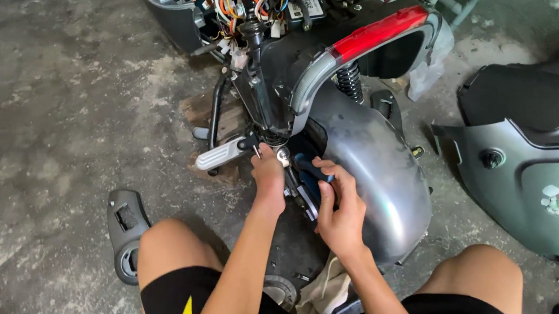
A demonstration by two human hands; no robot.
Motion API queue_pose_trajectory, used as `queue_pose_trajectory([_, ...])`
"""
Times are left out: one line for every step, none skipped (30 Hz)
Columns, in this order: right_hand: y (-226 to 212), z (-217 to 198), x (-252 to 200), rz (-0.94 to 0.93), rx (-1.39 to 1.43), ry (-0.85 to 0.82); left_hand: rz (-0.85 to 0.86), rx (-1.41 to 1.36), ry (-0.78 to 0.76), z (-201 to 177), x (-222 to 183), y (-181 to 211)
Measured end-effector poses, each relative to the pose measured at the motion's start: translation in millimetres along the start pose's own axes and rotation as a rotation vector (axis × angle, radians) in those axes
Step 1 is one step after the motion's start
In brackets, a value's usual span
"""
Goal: The person sits on the floor beside a partially disassembled scooter and works on the rear shock and fender mount. They use a wrench and pliers to loosen and remove bolts, set fasteners on a metal lid, and hold the shock while threading a bolt back in by hand.
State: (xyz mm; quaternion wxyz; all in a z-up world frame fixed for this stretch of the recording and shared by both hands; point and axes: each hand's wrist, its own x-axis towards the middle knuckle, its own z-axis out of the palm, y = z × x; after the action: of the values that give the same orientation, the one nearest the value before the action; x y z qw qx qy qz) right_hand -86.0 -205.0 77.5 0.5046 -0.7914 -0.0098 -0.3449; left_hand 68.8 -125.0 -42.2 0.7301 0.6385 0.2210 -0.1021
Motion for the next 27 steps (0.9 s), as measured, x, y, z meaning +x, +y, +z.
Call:
queue_pose_trajectory([0, 0, -2, -0.002, 0.003, -0.009, -0.001, -0.006, 0.008, 2, -5, 3])
queue_pose_trajectory([1, 0, -1, -0.015, 0.003, -0.008, -0.007, -0.06, 0.081, 5, -8, 9])
queue_pose_trajectory([1, -1, 0, -0.028, 0.004, -0.008, -0.012, -0.115, 0.154, 9, -12, 15])
queue_pose_trajectory([1, -2, 1, -0.034, 0.006, -0.012, -0.009, -0.121, 0.157, 12, -11, 16])
queue_pose_trajectory([1, -3, 2, -0.029, 0.008, -0.014, -0.033, -0.303, 0.152, 16, -11, 16])
queue_pose_trajectory([0, -3, 1, -0.024, 0.012, -0.018, -0.057, -0.484, 0.147, 18, -11, 16])
queue_pose_trajectory([-1, -5, 2, -0.028, 0.015, -0.023, -0.054, -0.489, 0.151, 19, -3, 7])
queue_pose_trajectory([-1, -6, 2, -0.034, 0.025, -0.028, -0.069, -0.593, 0.147, 19, 6, 0])
queue_pose_trajectory([-2, -7, 3, -0.041, 0.035, -0.033, -0.084, -0.697, 0.141, 20, 15, -7])
queue_pose_trajectory([-1, -8, 1, -0.044, 0.039, -0.035, -0.08, -0.699, 0.143, 21, 10, -4])
queue_pose_trajectory([1, -8, 0, -0.047, 0.048, -0.037, -0.046, -0.672, 0.178, 22, 4, -1])
queue_pose_trajectory([2, -8, -2, -0.048, 0.056, -0.038, -0.014, -0.644, 0.213, 22, -1, 1])
queue_pose_trajectory([2, -8, -3, -0.05, 0.059, -0.039, -0.012, -0.645, 0.215, 24, -10, 6])
queue_pose_trajectory([2, -8, -3, -0.05, 0.047, -0.03, 0.036, -0.54, 0.282, 25, -19, 11])
queue_pose_trajectory([3, -7, -4, -0.051, 0.035, -0.022, 0.083, -0.435, 0.349, 27, -28, 16])
queue_pose_trajectory([1, -8, 0, -0.054, 0.036, -0.025, 0.084, -0.439, 0.351, 29, -30, 18])
queue_pose_trajectory([0, -8, 3, -0.057, 0.012, -0.013, 0.128, -0.379, 0.381, 31, -33, 20])
queue_pose_trajectory([-3, -8, 4, -0.053, -0.01, -0.002, 0.169, -0.314, 0.414, 30, -37, 20])
queue_pose_trajectory([-5, -7, 8, -0.052, -0.007, -0.007, 0.168, -0.313, 0.419, 31, -33, 14])
queue_pose_trajectory([-8, -6, 9, -0.039, -0.027, 0.0, 0.217, -0.385, 0.381, 30, -31, 6])
queue_pose_trajectory([-11, -5, 11, -0.027, -0.046, 0.007, 0.266, -0.457, 0.343, 30, -28, -2])
queue_pose_trajectory([-9, -4, 12, -0.029, -0.045, 0.009, 0.269, -0.457, 0.341, 30, -25, -4])
queue_pose_trajectory([-8, -3, 13, -0.035, -0.064, 0.017, 0.301, -0.541, 0.304, 29, -23, -5])
queue_pose_trajectory([-6, -2, 14, -0.04, -0.084, 0.023, 0.331, -0.626, 0.266, 29, -21, -8])
queue_pose_trajectory([-7, -1, 15, -0.042, -0.085, 0.024, 0.332, -0.627, 0.265, 29, -22, -4])
queue_pose_trajectory([-7, -1, 14, -0.055, -0.094, 0.017, 0.328, -0.679, 0.254, 27, -25, -4])
queue_pose_trajectory([-7, -1, 13, -0.068, -0.103, 0.011, 0.324, -0.731, 0.244, 25, -27, -3])
